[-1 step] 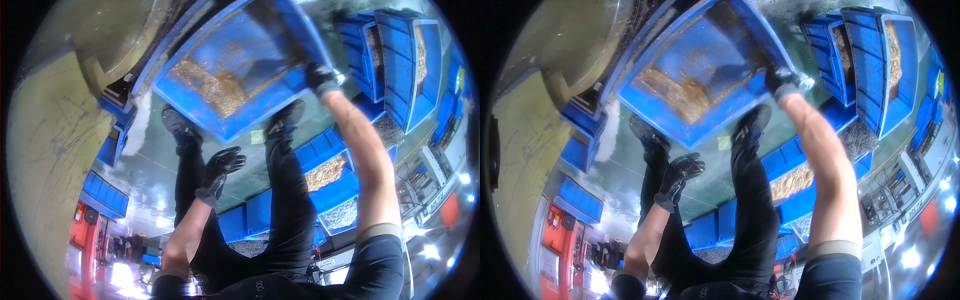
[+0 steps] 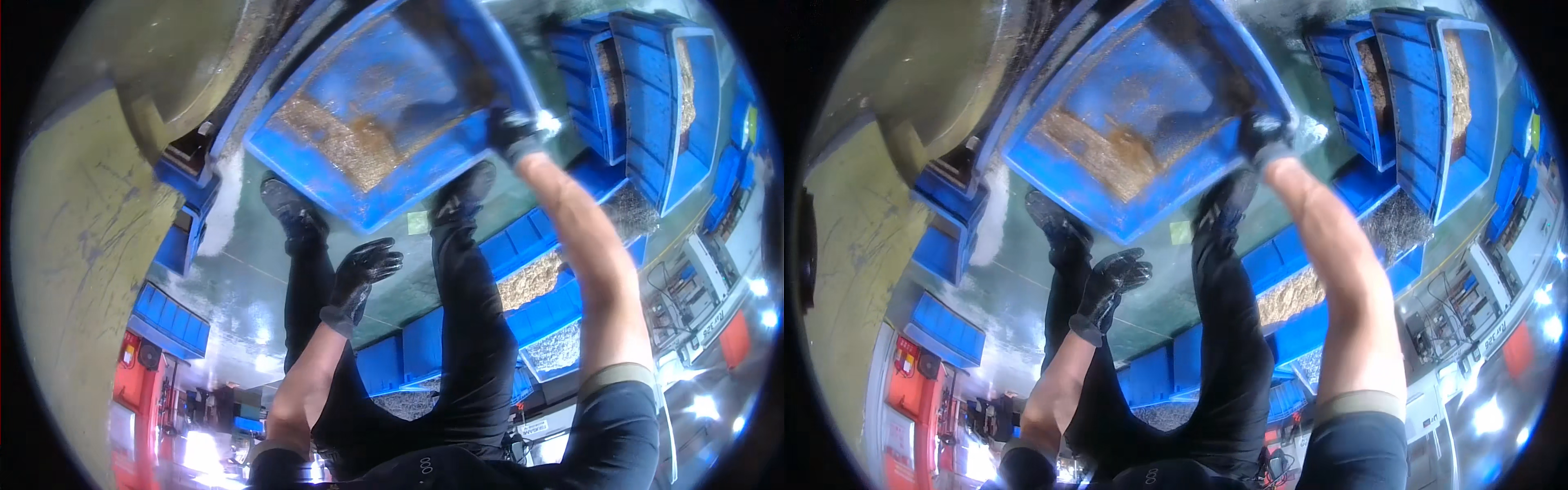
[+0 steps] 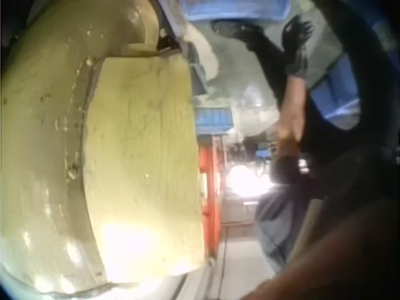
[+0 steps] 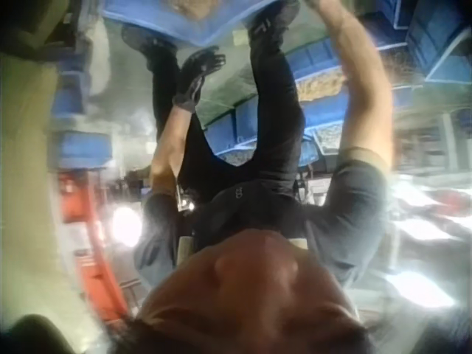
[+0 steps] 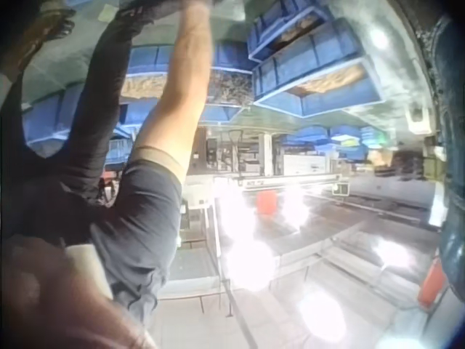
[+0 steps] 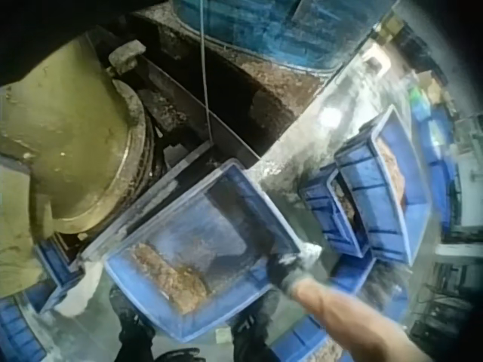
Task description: Transferring dry materials from storage bins into a processing machine using a long-handled scoop and moving the bins.
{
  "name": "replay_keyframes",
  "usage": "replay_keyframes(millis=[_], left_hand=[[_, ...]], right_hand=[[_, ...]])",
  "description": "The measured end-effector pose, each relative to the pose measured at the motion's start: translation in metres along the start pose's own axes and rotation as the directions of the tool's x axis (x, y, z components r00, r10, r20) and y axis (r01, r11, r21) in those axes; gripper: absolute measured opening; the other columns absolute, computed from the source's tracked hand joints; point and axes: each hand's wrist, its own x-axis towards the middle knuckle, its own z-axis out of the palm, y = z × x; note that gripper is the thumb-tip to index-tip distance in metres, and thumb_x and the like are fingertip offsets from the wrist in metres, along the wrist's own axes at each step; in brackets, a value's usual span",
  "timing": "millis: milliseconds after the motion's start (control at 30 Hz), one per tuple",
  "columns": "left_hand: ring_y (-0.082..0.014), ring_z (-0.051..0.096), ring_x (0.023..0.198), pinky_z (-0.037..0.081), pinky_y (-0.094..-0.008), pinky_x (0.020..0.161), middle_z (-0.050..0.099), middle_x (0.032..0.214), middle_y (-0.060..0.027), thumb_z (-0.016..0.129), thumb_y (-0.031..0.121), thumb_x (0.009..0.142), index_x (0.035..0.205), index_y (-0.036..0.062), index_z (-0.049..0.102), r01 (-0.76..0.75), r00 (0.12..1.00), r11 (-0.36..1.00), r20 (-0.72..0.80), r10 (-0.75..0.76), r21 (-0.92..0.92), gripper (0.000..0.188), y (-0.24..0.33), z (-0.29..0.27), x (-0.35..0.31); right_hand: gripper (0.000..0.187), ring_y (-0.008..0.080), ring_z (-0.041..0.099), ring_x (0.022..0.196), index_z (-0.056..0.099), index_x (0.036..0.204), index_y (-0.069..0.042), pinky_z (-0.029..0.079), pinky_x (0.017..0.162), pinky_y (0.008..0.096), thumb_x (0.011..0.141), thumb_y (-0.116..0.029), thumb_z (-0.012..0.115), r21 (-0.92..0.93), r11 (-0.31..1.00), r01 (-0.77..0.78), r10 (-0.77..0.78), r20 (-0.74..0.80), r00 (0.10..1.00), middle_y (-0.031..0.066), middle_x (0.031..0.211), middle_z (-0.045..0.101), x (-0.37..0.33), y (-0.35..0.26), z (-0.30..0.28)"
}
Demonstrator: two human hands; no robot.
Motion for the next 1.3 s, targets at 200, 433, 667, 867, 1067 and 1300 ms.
replay_keyframes(millis=[200,433,667,867,1067,1300], left_hand=[[-0.0266,0.067,0.095,0.053,-0.0388,0.090,0.067,0.103,-0.0195,0.056,0.017,0.095,0.124,-0.0076,0.054,0.041,0.997,0.999,-0.066,-0.041,0.001,0.038,0.004,0.017,0.015],[-0.0249,0.066,0.096,0.055,-0.0360,0.087,0.066,0.106,-0.0166,0.061,0.019,0.094,0.123,-0.0036,0.056,0.049,0.985,0.999,-0.168,-0.046,0.013,0.037,0.000,0.013,0.023],[-0.0242,0.067,0.093,0.054,-0.0357,0.088,0.068,0.102,-0.0150,0.058,0.019,0.096,0.121,-0.0019,0.058,0.039,0.998,0.997,-0.049,-0.043,-0.070,0.033,-0.012,0.030,0.034],[-0.0285,0.066,0.098,0.055,-0.0377,0.087,0.064,0.112,-0.0175,0.061,0.013,0.092,0.126,-0.0057,0.053,0.132,0.989,0.987,-0.053,-0.137,-0.092,0.039,-0.017,0.007,0.036],[-0.0249,0.066,0.097,0.053,-0.0366,0.090,0.066,0.105,-0.0160,0.057,0.020,0.097,0.121,-0.0026,0.057,0.121,0.992,0.990,-0.014,-0.122,-0.068,0.033,-0.004,0.032,0.034],[-0.0244,0.065,0.099,0.054,-0.0352,0.089,0.066,0.108,-0.0154,0.059,0.021,0.096,0.123,-0.0036,0.056,0.124,0.992,0.992,-0.023,-0.124,-0.021,0.036,0.007,0.043,0.036]], right_hand=[[0.034,0.0403,0.066,0.078,0.065,0.094,-0.004,0.053,0.074,0.0475,0.095,-0.025,0.039,0.151,0.971,-0.187,0.206,-0.121,0.971,0.0230,0.086,0.068,0.009,0.000,-0.006],[0.030,0.0390,0.067,0.087,0.061,0.105,-0.003,0.053,0.080,0.0508,0.092,-0.020,0.039,0.211,0.968,-0.135,0.097,0.183,0.978,0.0249,0.100,0.067,-0.043,-0.146,-0.013],[0.033,0.0371,0.066,0.096,0.060,0.110,0.000,0.054,0.081,0.0459,0.095,-0.024,0.044,0.057,0.984,-0.171,0.148,0.284,0.947,0.0253,0.107,0.065,-0.014,-0.063,-0.004],[0.046,0.0364,0.057,0.116,0.057,0.125,0.002,0.046,0.098,0.0431,0.094,-0.029,0.042,0.165,0.980,-0.114,0.046,0.366,0.929,0.0271,0.127,0.056,-0.021,-0.119,-0.023],[0.047,0.0380,0.052,0.122,0.058,0.127,-0.005,0.041,0.104,0.0408,0.097,-0.034,0.038,0.325,0.789,-0.521,0.470,0.225,0.853,0.0224,0.132,0.054,0.061,-0.059,-0.093],[0.036,0.0359,0.061,0.110,0.066,0.113,-0.007,0.048,0.094,0.0423,0.092,-0.021,0.040,0.405,0.878,-0.254,0.321,-0.108,0.941,0.0211,0.118,0.063,0.111,-0.128,-0.117]])
